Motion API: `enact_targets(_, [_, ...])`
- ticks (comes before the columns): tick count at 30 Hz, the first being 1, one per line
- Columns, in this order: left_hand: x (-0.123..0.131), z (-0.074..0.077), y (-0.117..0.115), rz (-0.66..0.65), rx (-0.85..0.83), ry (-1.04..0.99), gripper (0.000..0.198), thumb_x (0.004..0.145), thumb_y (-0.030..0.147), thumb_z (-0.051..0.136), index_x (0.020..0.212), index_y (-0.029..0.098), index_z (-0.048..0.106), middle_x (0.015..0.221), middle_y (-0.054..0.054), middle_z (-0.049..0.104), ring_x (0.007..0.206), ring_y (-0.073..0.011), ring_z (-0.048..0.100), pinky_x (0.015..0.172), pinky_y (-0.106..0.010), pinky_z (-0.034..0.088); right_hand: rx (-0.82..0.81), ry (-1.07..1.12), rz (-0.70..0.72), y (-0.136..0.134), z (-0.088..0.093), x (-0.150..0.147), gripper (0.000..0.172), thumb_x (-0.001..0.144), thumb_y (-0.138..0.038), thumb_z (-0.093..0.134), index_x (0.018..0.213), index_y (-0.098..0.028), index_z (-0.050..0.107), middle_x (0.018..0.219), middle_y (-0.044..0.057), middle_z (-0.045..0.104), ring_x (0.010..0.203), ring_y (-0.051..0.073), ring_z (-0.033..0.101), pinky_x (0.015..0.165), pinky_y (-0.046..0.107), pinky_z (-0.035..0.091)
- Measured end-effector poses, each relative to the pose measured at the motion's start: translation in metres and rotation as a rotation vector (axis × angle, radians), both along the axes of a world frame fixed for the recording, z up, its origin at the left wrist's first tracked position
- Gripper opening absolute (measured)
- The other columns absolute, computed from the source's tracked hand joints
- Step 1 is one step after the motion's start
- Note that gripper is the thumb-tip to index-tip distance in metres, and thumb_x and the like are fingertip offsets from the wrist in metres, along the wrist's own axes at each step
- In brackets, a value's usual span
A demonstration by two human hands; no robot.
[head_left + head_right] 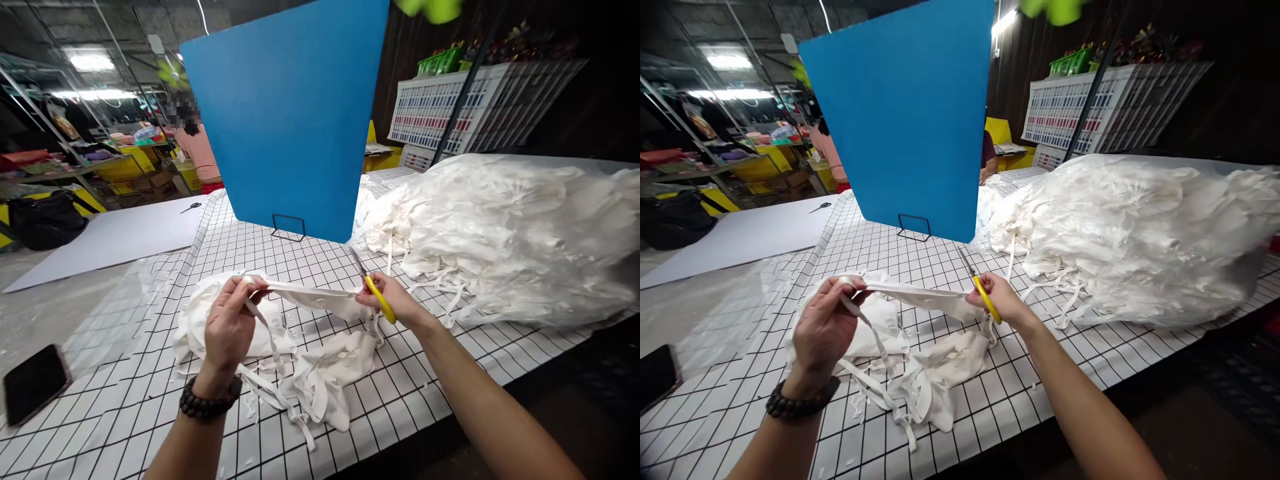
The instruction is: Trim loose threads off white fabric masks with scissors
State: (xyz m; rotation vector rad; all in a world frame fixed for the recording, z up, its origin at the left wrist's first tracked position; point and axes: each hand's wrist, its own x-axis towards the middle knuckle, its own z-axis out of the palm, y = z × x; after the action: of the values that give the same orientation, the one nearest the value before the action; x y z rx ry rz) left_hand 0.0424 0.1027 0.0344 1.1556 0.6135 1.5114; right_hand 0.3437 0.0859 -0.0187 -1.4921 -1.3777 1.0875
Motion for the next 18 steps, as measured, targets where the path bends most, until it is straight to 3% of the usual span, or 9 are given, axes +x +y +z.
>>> enact_targets(3, [-0.019, 0.005, 0.001, -0.024, -0.043, -0.098, 0.020, 0.087, 0.023, 0.047, 0.072, 0.017, 0.059, 0.086, -0.006, 0.059, 0.090, -0.0177, 0.056, 0.084, -0.030, 0.052, -0.010, 0.197, 0.158, -0.001, 0.026, 0.003, 0.038, 0.065, -0.039, 0.080, 0.082, -0.019, 0.051, 0.073, -0.003, 0.057, 0.056, 0.010, 0.051, 0.049, 0.023, 0.043])
enact_targets(6, [-0.032, 0.003, 0.001, -0.037, -0.081, -0.153, 0.022, 0.084, 0.025, 0.045, 0.065, 0.018, 0.053, 0.082, -0.006, 0.056, 0.085, -0.0185, 0.054, 0.083, -0.033, 0.053, -0.015, 0.325, 0.240, 0.004, 0.039, -0.004, 0.031, 0.066, -0.031, 0.079, 0.079, -0.019, 0.053, 0.065, -0.005, 0.055, 0.049, 0.008, 0.048, 0.046, 0.022, 0.039])
enact_targets(13, [-0.050, -0.015, 0.000, 0.015, -0.157, -0.161, 0.020, 0.082, 0.024, 0.047, 0.064, 0.017, 0.053, 0.080, -0.006, 0.059, 0.089, -0.0181, 0.056, 0.082, -0.030, 0.053, -0.117, 0.327, 0.363, 0.016, 0.035, -0.016, 0.022, 0.071, -0.027, 0.073, 0.066, -0.019, 0.053, 0.046, -0.007, 0.050, 0.041, 0.009, 0.046, 0.043, 0.022, 0.036])
enact_targets(18, [-0.055, -0.014, 0.004, 0.058, -0.150, -0.160, 0.019, 0.083, 0.023, 0.047, 0.066, 0.018, 0.054, 0.083, -0.007, 0.064, 0.092, -0.0186, 0.059, 0.089, -0.033, 0.052, -0.220, 0.294, 0.449, 0.012, 0.032, -0.016, 0.031, 0.065, -0.031, 0.081, 0.072, -0.018, 0.054, 0.055, -0.007, 0.056, 0.044, 0.008, 0.048, 0.043, 0.020, 0.038])
